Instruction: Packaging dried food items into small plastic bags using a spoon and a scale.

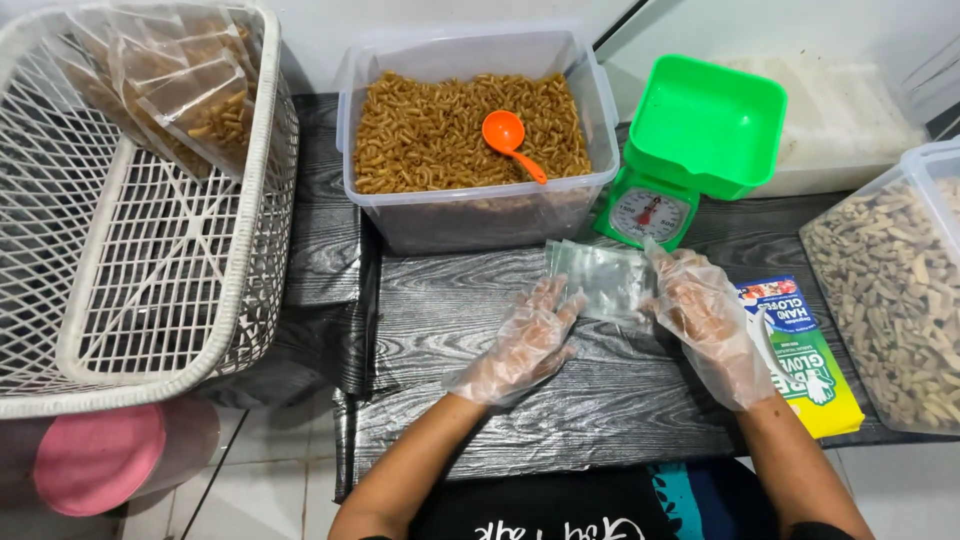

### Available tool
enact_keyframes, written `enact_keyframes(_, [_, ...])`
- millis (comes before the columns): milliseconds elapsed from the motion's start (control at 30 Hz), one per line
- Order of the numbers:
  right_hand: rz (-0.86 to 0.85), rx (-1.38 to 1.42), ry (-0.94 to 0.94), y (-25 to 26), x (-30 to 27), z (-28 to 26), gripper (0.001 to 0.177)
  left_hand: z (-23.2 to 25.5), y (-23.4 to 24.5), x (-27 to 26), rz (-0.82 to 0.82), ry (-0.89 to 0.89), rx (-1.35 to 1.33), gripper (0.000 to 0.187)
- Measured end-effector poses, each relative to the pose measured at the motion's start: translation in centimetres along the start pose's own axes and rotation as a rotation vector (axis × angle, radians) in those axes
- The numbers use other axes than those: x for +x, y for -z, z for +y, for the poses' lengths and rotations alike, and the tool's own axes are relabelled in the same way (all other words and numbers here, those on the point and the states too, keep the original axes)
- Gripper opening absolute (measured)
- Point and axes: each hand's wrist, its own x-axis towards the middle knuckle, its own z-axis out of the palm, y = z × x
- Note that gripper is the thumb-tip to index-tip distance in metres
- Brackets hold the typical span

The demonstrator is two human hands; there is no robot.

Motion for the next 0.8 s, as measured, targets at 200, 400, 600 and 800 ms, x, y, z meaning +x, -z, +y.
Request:
enact_keyframes(200, [0.105, 0.953, -0.099, -2.7, 0.0, 1.7, 0.046, -1.0, -1.6, 0.0, 0.087, -0.023, 0.012, 0.089])
enact_keyframes(400, [0.127, 1.485, -0.080, 2.4, 0.3, -2.8, 0.050, 2.6, 1.6, 1.0, 0.362, -0.096, 0.017, 0.119])
enact_keyframes(600, [-0.002, 1.915, -0.060, 5.1, 2.5, -6.0, 0.054, 3.1, 3.5, 1.2, 0.305, -0.012, 0.127, 0.117])
enact_keyframes(800, [0.004, 1.731, 0.043, 7.5, 0.9, -6.4, 0.043, 2.7, 5.2, 0.3, 0.489, 0.114, -0.096, 0.135])
